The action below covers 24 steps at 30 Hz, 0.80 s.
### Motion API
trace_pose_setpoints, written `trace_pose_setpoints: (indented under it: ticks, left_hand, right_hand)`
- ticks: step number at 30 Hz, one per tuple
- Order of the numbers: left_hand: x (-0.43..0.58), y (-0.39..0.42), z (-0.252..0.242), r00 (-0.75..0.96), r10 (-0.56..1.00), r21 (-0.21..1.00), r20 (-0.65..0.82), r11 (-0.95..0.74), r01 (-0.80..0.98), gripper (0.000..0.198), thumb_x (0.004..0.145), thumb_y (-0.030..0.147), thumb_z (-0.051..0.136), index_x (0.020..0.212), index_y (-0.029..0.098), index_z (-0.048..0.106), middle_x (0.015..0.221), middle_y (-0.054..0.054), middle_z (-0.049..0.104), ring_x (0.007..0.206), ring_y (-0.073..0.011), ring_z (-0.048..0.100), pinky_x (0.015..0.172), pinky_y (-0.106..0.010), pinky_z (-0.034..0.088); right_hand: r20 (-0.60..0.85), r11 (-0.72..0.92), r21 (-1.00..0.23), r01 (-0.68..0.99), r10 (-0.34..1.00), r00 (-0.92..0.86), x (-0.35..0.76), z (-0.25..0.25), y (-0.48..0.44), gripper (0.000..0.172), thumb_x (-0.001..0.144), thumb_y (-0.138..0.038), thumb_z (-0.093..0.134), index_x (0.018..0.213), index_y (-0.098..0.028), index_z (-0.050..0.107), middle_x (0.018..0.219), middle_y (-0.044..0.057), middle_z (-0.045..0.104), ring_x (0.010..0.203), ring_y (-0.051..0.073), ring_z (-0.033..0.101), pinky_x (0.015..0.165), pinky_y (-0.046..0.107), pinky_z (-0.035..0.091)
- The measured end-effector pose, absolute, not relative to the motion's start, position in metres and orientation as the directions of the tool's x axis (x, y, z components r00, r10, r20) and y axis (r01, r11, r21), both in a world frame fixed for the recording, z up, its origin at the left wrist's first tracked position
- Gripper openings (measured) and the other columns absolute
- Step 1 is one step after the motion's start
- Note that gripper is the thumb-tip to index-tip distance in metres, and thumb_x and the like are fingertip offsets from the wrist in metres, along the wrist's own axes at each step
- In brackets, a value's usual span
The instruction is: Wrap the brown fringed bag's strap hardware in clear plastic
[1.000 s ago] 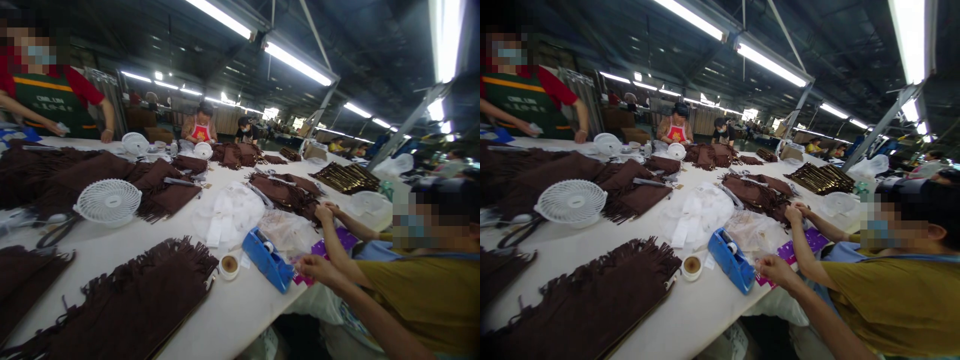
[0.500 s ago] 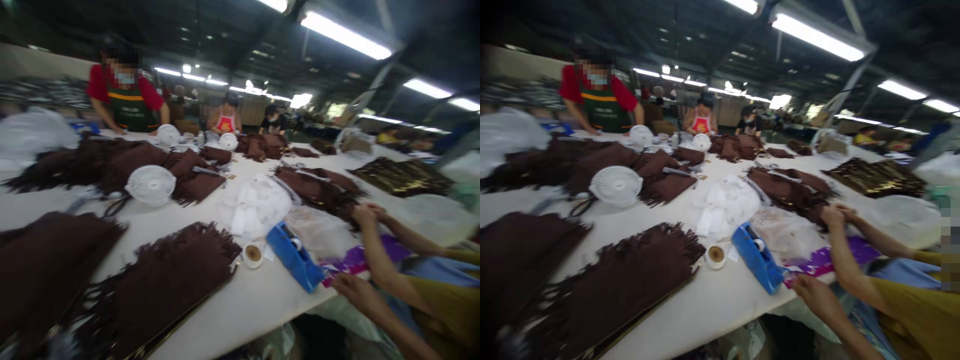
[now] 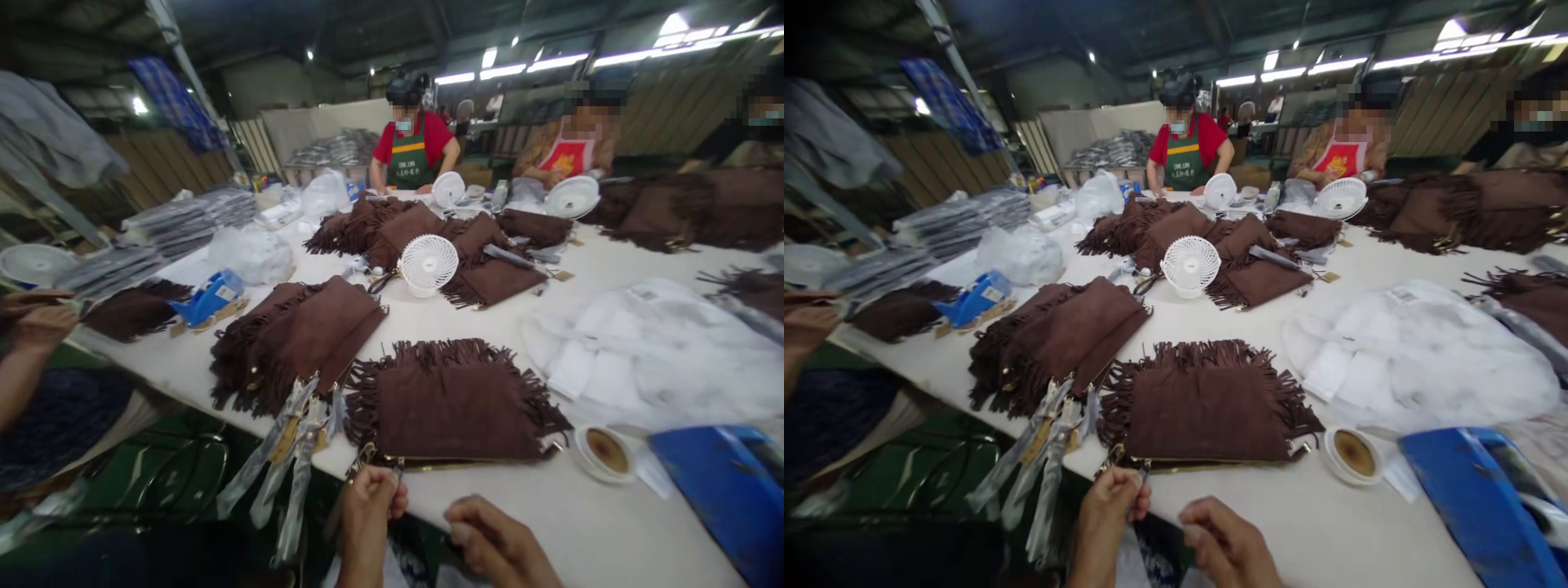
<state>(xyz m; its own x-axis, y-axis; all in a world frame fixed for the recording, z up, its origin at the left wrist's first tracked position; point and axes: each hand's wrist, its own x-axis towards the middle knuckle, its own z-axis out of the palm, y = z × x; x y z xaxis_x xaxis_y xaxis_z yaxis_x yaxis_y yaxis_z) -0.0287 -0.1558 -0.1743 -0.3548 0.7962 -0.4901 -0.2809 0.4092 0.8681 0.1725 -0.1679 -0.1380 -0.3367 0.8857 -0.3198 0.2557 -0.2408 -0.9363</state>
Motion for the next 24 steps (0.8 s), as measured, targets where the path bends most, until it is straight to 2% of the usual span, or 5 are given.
trace_pose_setpoints:
  ticks: [4, 9, 17, 24]
  left_hand:
    - [-0.031, -0.155, -0.183, -0.362, 0.818, 0.892, -0.448, 0.379, -0.248, 0.030, 0.069, 0.044, 0.069, 0.073, 0.015, 0.060, 0.058, -0.005, 0.067, 0.049, -0.0149, 0.059, 0.048, -0.023, 0.043]
    - [-0.035, -0.157, -0.184, -0.293, 0.853, 0.899, -0.432, 0.381, -0.217, 0.026, 0.077, 0.041, 0.063, 0.077, 0.015, 0.059, 0.060, -0.003, 0.066, 0.052, -0.0144, 0.057, 0.051, -0.023, 0.041]
    - [-0.035, -0.161, -0.173, -0.265, 0.875, 0.914, -0.405, 0.378, -0.148, 0.025, 0.084, 0.041, 0.055, 0.085, 0.016, 0.059, 0.069, -0.003, 0.063, 0.064, -0.0171, 0.058, 0.059, -0.026, 0.044]
    - [-0.036, -0.161, -0.171, -0.273, 0.857, 0.897, -0.437, 0.391, -0.208, 0.020, 0.079, 0.035, 0.057, 0.079, 0.016, 0.060, 0.065, -0.004, 0.063, 0.056, -0.0157, 0.055, 0.054, -0.025, 0.042]
  right_hand:
    - [-0.187, -0.117, -0.975, 0.190, 0.892, -0.411, 0.114, -0.140, -0.134, 0.022, 0.087, -0.032, 0.049, 0.089, -0.021, 0.068, 0.081, 0.002, 0.066, 0.074, 0.017, 0.059, 0.067, 0.024, 0.044]
    - [-0.175, -0.054, -0.957, 0.286, 0.892, -0.417, 0.100, -0.142, -0.121, 0.020, 0.085, -0.021, 0.048, 0.082, -0.020, 0.068, 0.080, 0.002, 0.067, 0.078, 0.018, 0.060, 0.071, 0.024, 0.043]
    - [-0.144, 0.026, -0.920, 0.390, 0.905, -0.401, 0.093, -0.148, -0.120, 0.019, 0.086, -0.017, 0.048, 0.085, -0.022, 0.066, 0.082, 0.001, 0.066, 0.079, 0.016, 0.060, 0.073, 0.024, 0.041]
    - [-0.130, 0.109, -0.846, 0.522, 0.907, -0.400, 0.088, -0.147, -0.122, 0.022, 0.090, -0.021, 0.042, 0.091, -0.024, 0.064, 0.085, 0.002, 0.066, 0.081, 0.017, 0.062, 0.074, 0.025, 0.042]
